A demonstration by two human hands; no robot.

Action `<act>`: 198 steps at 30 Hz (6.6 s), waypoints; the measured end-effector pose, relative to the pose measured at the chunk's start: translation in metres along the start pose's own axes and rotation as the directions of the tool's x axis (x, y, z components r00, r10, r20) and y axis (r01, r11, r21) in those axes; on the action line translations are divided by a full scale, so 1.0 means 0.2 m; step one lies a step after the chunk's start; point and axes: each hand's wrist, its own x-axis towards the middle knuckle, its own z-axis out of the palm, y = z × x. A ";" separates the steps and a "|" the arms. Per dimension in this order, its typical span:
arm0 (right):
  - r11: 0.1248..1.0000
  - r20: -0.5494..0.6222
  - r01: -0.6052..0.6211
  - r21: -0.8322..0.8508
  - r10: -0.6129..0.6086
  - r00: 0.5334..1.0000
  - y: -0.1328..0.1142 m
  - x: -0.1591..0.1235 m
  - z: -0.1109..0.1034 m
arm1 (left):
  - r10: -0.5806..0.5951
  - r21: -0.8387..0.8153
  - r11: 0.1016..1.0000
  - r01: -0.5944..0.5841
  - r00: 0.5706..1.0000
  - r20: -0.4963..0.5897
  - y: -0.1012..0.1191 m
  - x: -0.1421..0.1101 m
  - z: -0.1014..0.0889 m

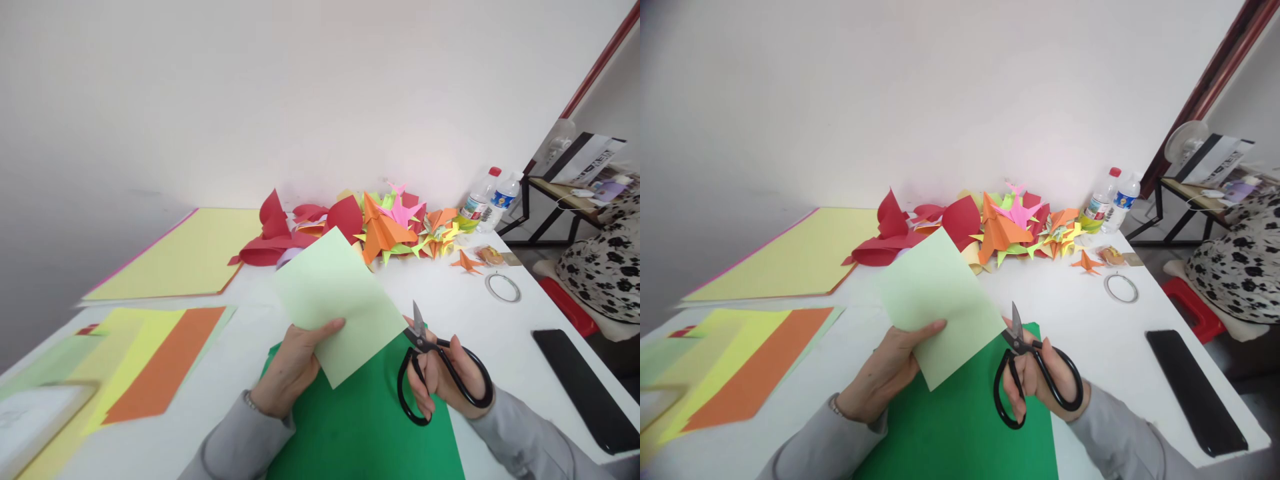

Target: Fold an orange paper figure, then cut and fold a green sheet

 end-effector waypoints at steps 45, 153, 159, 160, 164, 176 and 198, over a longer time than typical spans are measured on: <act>0.991 0.002 0.041 -0.130 -0.041 0.999 0.00 0.00 0.00 | 0.019 0.024 1.000 -0.018 1.000 -0.008 -0.01 -0.04 0.03; 0.988 -0.002 0.051 -0.143 -0.052 0.999 -0.03 0.00 0.04 | 0.142 0.017 0.990 -0.143 0.989 0.026 0.04 -0.06 0.03; 0.988 0.008 0.056 -0.144 -0.056 0.998 -0.04 -0.01 0.04 | 0.161 0.002 0.987 -0.161 0.987 0.020 0.04 -0.05 0.03; 0.988 0.021 0.063 -0.138 -0.061 0.998 -0.04 -0.01 0.04 | 0.158 0.000 0.987 -0.158 0.987 0.019 0.04 -0.05 0.03; 0.990 0.047 0.074 -0.118 -0.069 0.996 -0.03 -0.01 0.03 | 0.148 -0.002 0.989 -0.148 0.989 0.017 0.03 -0.05 0.02; 0.992 0.040 0.058 -0.114 -0.054 0.998 -0.02 0.00 0.04 | 0.111 0.039 0.993 -0.114 0.991 0.070 0.00 -0.08 0.05; 0.984 0.067 0.000 -0.181 0.012 0.998 -0.06 -0.03 0.04 | 0.129 0.042 0.990 -0.131 0.990 0.065 0.06 -0.05 0.01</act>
